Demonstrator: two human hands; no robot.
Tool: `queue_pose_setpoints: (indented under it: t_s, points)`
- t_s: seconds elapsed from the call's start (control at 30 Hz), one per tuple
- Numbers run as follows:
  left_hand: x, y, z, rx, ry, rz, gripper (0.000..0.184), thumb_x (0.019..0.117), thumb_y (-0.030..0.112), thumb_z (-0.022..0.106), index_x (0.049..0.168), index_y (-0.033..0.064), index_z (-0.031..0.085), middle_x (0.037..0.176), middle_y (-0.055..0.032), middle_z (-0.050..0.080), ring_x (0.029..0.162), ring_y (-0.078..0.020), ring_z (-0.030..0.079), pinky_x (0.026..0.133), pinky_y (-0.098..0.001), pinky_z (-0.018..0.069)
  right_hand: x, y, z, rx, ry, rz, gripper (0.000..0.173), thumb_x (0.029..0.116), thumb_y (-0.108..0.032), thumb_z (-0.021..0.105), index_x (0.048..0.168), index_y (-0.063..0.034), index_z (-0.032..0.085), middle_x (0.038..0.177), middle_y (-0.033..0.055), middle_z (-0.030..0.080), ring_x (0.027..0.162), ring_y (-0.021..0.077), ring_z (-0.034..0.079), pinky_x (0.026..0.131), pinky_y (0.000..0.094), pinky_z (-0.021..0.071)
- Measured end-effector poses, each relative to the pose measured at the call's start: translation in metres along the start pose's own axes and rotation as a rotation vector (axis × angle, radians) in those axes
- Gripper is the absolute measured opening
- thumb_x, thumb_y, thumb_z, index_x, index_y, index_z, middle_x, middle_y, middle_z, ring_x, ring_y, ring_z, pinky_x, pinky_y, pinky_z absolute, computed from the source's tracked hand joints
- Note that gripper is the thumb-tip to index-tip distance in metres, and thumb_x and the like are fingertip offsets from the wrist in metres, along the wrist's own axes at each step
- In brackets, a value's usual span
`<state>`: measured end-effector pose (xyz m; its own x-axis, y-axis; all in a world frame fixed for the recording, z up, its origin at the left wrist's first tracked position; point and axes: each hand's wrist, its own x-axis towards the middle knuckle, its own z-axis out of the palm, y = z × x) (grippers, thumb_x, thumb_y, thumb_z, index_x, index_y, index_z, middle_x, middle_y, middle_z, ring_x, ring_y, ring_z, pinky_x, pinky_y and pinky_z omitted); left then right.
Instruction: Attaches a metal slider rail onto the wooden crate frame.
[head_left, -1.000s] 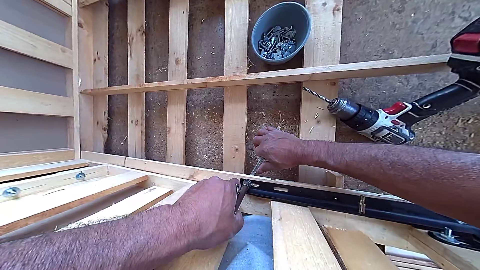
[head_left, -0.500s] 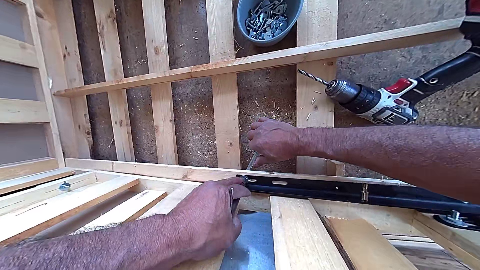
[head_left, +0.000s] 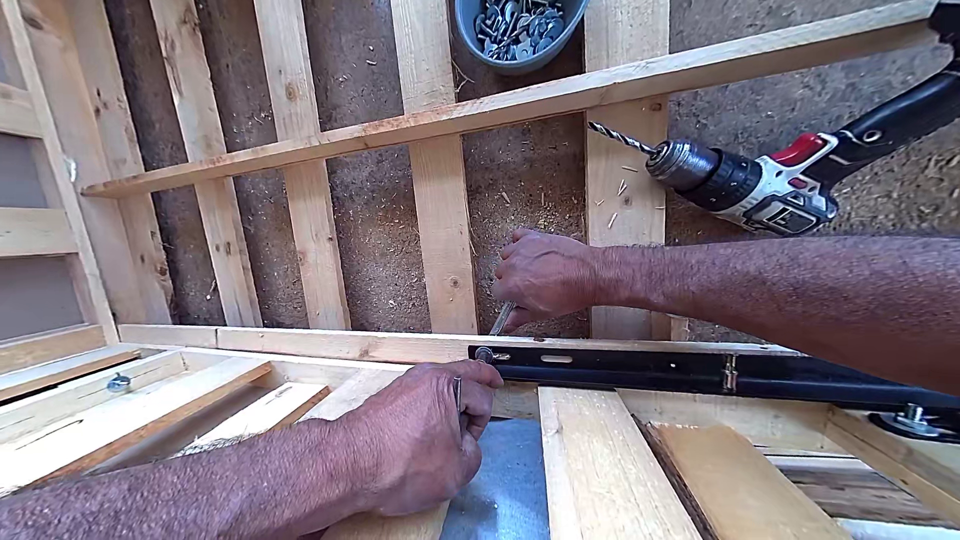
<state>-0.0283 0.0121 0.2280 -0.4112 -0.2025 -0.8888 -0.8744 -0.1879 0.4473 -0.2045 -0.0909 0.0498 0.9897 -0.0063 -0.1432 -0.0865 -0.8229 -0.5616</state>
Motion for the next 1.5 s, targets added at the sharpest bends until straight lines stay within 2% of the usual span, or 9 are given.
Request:
queue_pose_setpoints:
  t_s: [0.13, 0.27, 0.5, 1.07, 1.2, 1.23, 1.3, 1.4, 1.5]
  points:
    - [0.0, 0.002, -0.002, -0.006, -0.001, -0.027, 0.013, 0.0894, 0.019, 0.06, 0.085, 0.0139, 0.071, 0.154, 0.0134, 0.049, 0.127, -0.0009, 0.055, 0.097, -0.0294, 0.05, -0.002, -0.008, -0.001, -0.017, 0.003, 0.013, 0.048, 0.097, -0.058, 0.06, 0.085, -0.0123, 0.067, 0.073, 0.0044, 0.063, 0.078, 0.0261, 0.066, 0.082, 0.0546, 0.0485]
    - [0.003, -0.006, 0.001, -0.011, 0.027, 0.07, 0.015, 0.0876, 0.019, 0.06, 0.085, 0.0121, 0.073, 0.152, 0.009, 0.054, 0.146, -0.008, 0.04, 0.114, -0.0323, 0.0405, -0.002, -0.013, 0.001, -0.025, 0.006, 0.035, 0.045, 0.0974, -0.055, 0.06, 0.084, -0.0125, 0.066, 0.072, 0.0038, 0.062, 0.071, 0.0244, 0.065, 0.067, 0.0471, 0.0505]
    - [0.004, -0.01, 0.006, -0.082, 0.062, 0.127, 0.017, 0.0873, 0.011, 0.059, 0.073, 0.0091, 0.067, 0.142, 0.0092, 0.062, 0.146, -0.009, 0.041, 0.122, -0.0321, 0.0331, -0.001, -0.013, -0.004, -0.014, -0.023, 0.055, 0.047, 0.0969, -0.057, 0.06, 0.082, -0.0131, 0.065, 0.067, 0.0029, 0.059, 0.064, 0.0228, 0.063, 0.058, 0.0446, 0.0482]
    - [0.006, -0.005, -0.004, -0.014, -0.039, 0.127, 0.018, 0.09, 0.011, 0.058, 0.075, 0.0076, 0.069, 0.14, 0.0069, 0.062, 0.144, -0.0098, 0.043, 0.124, -0.0332, 0.0282, -0.01, -0.016, 0.004, -0.027, -0.006, 0.068, 0.046, 0.101, -0.054, 0.054, 0.082, -0.0133, 0.062, 0.062, 0.0026, 0.056, 0.058, 0.024, 0.062, 0.051, 0.0442, 0.0481]
    - [0.007, -0.004, -0.006, 0.008, -0.069, 0.136, 0.017, 0.0903, 0.011, 0.058, 0.077, 0.0075, 0.069, 0.139, 0.006, 0.062, 0.143, -0.0093, 0.043, 0.125, -0.0334, 0.0257, -0.035, -0.029, 0.018, 0.215, 0.007, 0.341, 0.052, 0.1042, -0.059, 0.044, 0.086, -0.0134, 0.062, 0.065, 0.0034, 0.059, 0.062, 0.0246, 0.064, 0.054, 0.0462, 0.0497]
    - [0.007, -0.004, -0.006, 0.012, -0.073, 0.133, 0.017, 0.0907, 0.011, 0.058, 0.078, 0.0075, 0.069, 0.141, 0.0061, 0.061, 0.143, -0.0097, 0.043, 0.124, -0.0338, 0.0276, -0.04, -0.029, 0.017, 0.243, 0.084, 0.396, 0.054, 0.104, -0.061, 0.042, 0.085, -0.0146, 0.06, 0.064, 0.002, 0.056, 0.059, 0.0227, 0.062, 0.051, 0.0442, 0.0483]
    - [0.008, -0.004, -0.007, 0.02, -0.068, 0.137, 0.018, 0.0917, 0.013, 0.058, 0.08, 0.0077, 0.07, 0.143, 0.0056, 0.06, 0.143, -0.0108, 0.043, 0.122, -0.0343, 0.03, -0.034, -0.019, 0.003, 0.148, 0.237, 0.306, 0.053, 0.1017, -0.06, 0.048, 0.079, -0.0141, 0.059, 0.059, 0.0008, 0.052, 0.053, 0.0204, 0.058, 0.046, 0.0402, 0.043]
    - [0.008, -0.006, -0.007, 0.032, -0.074, 0.152, 0.016, 0.0905, 0.015, 0.06, 0.081, 0.0094, 0.072, 0.145, 0.0062, 0.058, 0.144, -0.0106, 0.042, 0.125, -0.035, 0.026, -0.01, -0.012, -0.023, -0.02, 0.175, 0.142, 0.065, 0.1004, -0.07, 0.039, 0.075, -0.0134, 0.061, 0.06, 0.0015, 0.053, 0.057, 0.0216, 0.059, 0.053, 0.0421, 0.0447]
    - [0.01, -0.005, -0.015, 0.133, -0.118, 0.147, 0.019, 0.0919, 0.025, 0.061, 0.092, 0.013, 0.075, 0.152, 0.005, 0.052, 0.143, -0.0128, 0.044, 0.116, -0.0371, 0.0378, -0.006, -0.004, -0.024, -0.006, 0.114, 0.215, 0.062, 0.1018, -0.065, 0.04, 0.074, -0.0144, 0.061, 0.065, 0.0019, 0.056, 0.066, 0.0222, 0.06, 0.067, 0.0469, 0.0442]
